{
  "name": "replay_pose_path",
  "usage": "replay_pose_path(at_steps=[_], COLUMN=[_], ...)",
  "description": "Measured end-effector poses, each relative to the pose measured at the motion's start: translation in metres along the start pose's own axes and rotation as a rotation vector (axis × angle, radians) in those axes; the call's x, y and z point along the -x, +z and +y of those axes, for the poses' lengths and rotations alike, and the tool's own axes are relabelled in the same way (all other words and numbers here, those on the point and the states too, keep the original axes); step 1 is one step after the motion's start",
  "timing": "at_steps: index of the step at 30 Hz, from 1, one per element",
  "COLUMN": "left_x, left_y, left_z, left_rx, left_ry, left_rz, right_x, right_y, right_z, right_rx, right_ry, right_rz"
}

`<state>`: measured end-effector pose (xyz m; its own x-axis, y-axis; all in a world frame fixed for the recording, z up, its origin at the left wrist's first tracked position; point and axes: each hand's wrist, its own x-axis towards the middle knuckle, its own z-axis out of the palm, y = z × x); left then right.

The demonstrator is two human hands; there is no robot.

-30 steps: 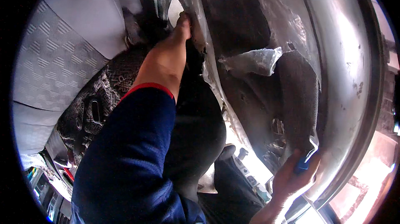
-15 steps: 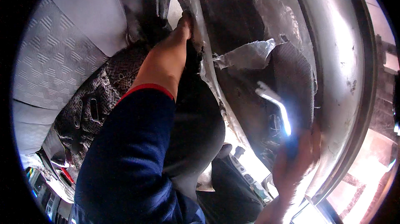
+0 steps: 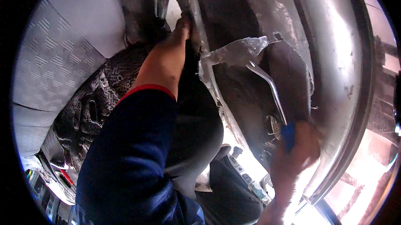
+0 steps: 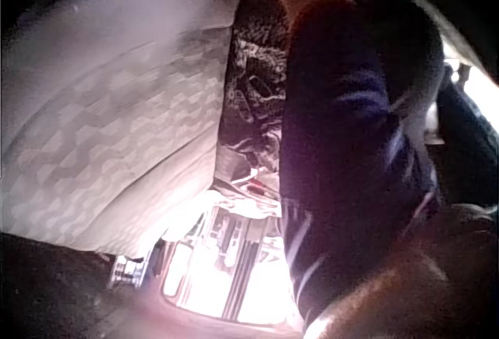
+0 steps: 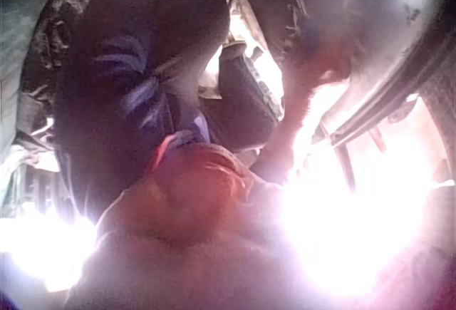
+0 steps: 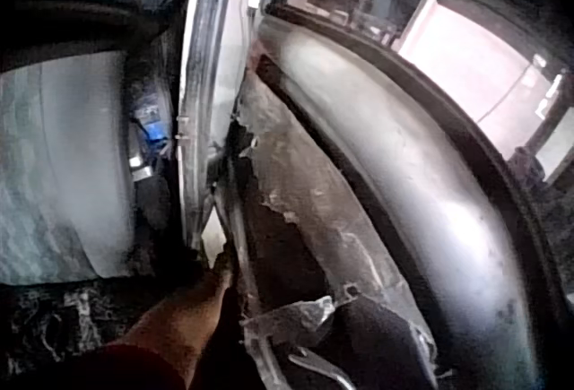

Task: The person removes a plastic liner from the inside of a car door and works on the internal locking or handle mechanisms using a small blue-handled tool and by hand.

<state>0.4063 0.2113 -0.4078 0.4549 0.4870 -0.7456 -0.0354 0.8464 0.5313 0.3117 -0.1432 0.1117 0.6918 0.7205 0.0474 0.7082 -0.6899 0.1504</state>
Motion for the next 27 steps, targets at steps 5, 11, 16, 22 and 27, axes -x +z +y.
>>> replay_pose_path(at_steps=[5,11,16,22,27], left_x=[-0.002,0.006,0.011,0.021,0.048], left_y=[-0.007,-0.01,-0.021,-0.027,-0.028], left_z=[0.001,-0.02,-0.054,-0.073,-0.079], left_rx=[0.021,0.045,0.094,0.114,0.106], left_ry=[0.015,0.002,-0.041,-0.071,-0.085], left_rz=[-0.014,-0.049,-0.059,-0.069,-0.066], right_x=[0.0,-0.004,0.003,0.008,0.048], right_y=[0.004,0.019,0.042,0.027,0.01], right_z=[0.002,0.004,0.015,0.004,0.002], right_rx=[0.0,-0.005,-0.088,-0.268,-0.274], right_ry=[-0.021,-0.023,-0.017,-0.006,0.151], right_rz=[-0.026,-0.015,0.037,-0.038,0.018])
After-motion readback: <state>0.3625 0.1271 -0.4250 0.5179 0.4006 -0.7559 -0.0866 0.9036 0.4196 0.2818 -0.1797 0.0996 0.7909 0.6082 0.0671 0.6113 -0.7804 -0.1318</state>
